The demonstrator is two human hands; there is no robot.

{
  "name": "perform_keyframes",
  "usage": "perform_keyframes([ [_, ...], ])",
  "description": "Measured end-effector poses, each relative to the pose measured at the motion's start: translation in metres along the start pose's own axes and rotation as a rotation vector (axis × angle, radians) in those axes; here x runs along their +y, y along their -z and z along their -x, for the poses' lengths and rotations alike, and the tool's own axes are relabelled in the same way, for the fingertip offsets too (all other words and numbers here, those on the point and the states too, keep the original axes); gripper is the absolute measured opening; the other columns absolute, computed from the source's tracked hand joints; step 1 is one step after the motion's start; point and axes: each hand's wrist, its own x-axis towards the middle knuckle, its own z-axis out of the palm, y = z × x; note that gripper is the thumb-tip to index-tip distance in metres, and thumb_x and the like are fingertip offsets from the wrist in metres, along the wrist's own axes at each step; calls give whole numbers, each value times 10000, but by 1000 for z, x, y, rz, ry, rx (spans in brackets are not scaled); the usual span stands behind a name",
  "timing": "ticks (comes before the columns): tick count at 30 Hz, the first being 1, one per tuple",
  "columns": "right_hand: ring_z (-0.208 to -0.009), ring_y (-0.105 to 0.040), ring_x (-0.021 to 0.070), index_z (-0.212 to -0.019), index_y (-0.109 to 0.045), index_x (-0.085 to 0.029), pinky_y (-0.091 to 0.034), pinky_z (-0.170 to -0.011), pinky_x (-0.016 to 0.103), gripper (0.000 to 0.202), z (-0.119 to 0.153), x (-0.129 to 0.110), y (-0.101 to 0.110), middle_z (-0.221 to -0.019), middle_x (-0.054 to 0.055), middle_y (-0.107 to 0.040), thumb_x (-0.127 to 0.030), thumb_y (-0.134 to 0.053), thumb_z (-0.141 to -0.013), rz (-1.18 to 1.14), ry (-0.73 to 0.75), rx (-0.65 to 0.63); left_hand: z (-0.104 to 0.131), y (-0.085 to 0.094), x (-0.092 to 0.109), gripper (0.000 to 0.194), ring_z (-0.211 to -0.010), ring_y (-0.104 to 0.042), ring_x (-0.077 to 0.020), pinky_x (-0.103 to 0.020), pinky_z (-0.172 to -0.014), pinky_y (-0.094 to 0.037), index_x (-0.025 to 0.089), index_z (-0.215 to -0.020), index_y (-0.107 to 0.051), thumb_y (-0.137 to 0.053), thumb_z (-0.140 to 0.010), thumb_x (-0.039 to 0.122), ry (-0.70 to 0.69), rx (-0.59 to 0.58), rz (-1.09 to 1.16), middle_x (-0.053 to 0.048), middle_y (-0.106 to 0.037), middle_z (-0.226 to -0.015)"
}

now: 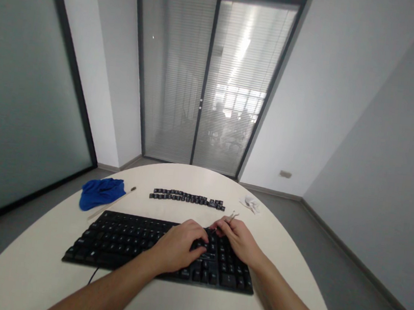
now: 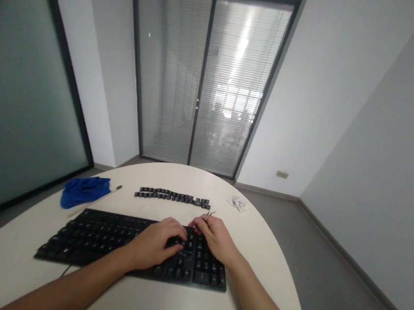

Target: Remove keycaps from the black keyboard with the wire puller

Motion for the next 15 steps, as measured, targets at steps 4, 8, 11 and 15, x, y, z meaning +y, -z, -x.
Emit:
perform_keyframes([
  [4,-714,-578,169,-895,-703,-153,-451,-687,267,426,0,1,-1,-723,27,-625,-484,-439,-945,11,-30,80,0,0,0,166,-1017,-563,-208,-339,-904,-457,227,-973,-630,-660,-813,193,0,4,4,-30,-659,-1017],
  [8,-654,-547,161,-866,-694,-155,-438,-641,263,456,0,1,0,-649,9,-572,-508,-415,-942,19,-44,108,-1,-1,0,158,-997,-568,-197,-334,-904,-455,224,-965,-632,-661,-813,190,-4,6,13,-23,-661,-1010],
  [11,-630,-539,158,-830,-689,-157,-437,-622,262,483,-1,1,0,-629,7,-562,-529,-401,-938,12,-67,88,0,-1,0,160,-997,-568,-205,-344,-904,-457,226,-970,-633,-661,-814,197,-4,3,8,-27,-661,-1008],
  [15,-622,-541,156,-831,-688,-156,-441,-615,259,489,-1,3,0,-625,5,-569,-534,-397,-939,-15,-78,61,-1,0,1,157,-999,-567,-206,-343,-900,-459,225,-968,-635,-659,-816,196,5,1,5,-29,-660,-1010],
])
